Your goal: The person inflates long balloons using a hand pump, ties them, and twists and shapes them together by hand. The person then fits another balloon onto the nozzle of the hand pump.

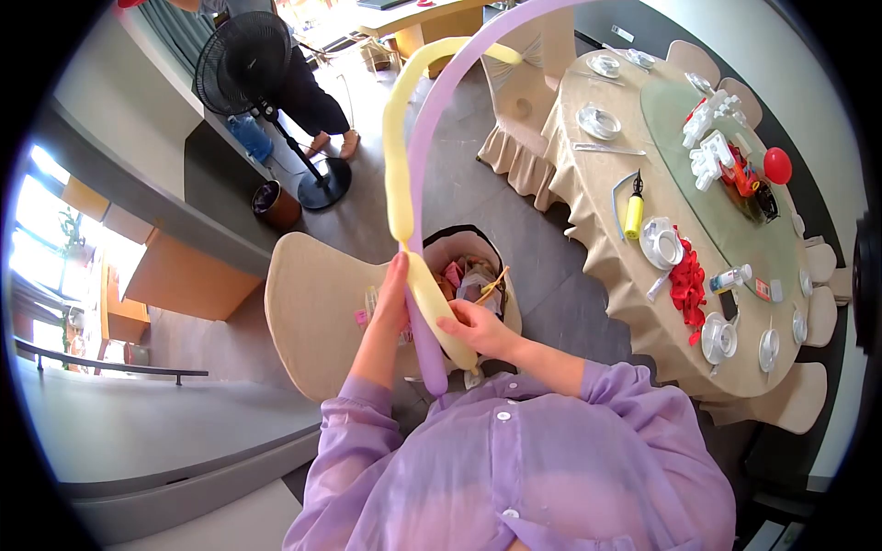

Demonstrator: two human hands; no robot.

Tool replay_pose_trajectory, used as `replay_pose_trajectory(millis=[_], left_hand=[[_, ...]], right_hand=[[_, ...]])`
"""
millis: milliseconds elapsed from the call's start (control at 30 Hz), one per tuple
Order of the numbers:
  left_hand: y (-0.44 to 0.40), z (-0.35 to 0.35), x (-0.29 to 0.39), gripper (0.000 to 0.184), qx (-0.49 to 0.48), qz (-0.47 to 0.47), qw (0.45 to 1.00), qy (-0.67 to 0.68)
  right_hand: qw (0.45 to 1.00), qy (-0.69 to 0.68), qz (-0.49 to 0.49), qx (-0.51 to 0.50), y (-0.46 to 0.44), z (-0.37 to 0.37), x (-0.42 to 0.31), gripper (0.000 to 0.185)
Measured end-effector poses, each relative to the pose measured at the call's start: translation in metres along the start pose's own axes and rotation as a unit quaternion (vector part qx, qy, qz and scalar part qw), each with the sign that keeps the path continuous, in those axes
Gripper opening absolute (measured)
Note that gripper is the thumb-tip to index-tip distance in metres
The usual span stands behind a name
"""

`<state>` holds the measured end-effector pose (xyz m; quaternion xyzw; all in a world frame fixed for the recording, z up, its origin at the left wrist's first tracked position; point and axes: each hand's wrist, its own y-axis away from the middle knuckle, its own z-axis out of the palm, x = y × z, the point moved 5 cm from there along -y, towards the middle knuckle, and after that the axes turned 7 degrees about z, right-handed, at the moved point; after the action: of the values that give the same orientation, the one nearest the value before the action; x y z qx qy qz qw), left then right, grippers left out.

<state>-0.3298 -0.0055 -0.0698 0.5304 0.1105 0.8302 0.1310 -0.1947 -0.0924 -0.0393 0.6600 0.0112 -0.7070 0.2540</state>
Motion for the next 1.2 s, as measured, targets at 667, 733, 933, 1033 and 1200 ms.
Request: replay_pose_trajectory(millis=[667,733,933,1033,1200], left_hand=[[-0.019,-0.041,0.069,0.067,0.001,0.171,0.954,-0.246],[-0.015,-0.046,0.056,0.067,-0.001,0.170,0.952,-0.256],[0.029,-0.068,0.012,0.069,-0.030,0.104,0.970,-0.219],[0.050,-0.098,-0.007,0.068,-0.039,0.079,0.978,-0.191],[0.089,-0.109,0.001,0.067,-0.104,0.022,0.981,-0.161]], right_hand=[[0.981,-0.004,0.160,0.112,0.051,-0.082,0.074,0.025],[0.980,-0.016,0.163,0.117,0.055,-0.081,0.077,0.024],[0.982,-0.029,0.155,0.108,0.047,-0.076,0.076,0.023],[0.981,-0.004,0.125,0.147,0.037,-0.096,0.071,0.029],[0.780,0.381,-0.180,0.463,0.034,-0.150,-0.021,0.056]])
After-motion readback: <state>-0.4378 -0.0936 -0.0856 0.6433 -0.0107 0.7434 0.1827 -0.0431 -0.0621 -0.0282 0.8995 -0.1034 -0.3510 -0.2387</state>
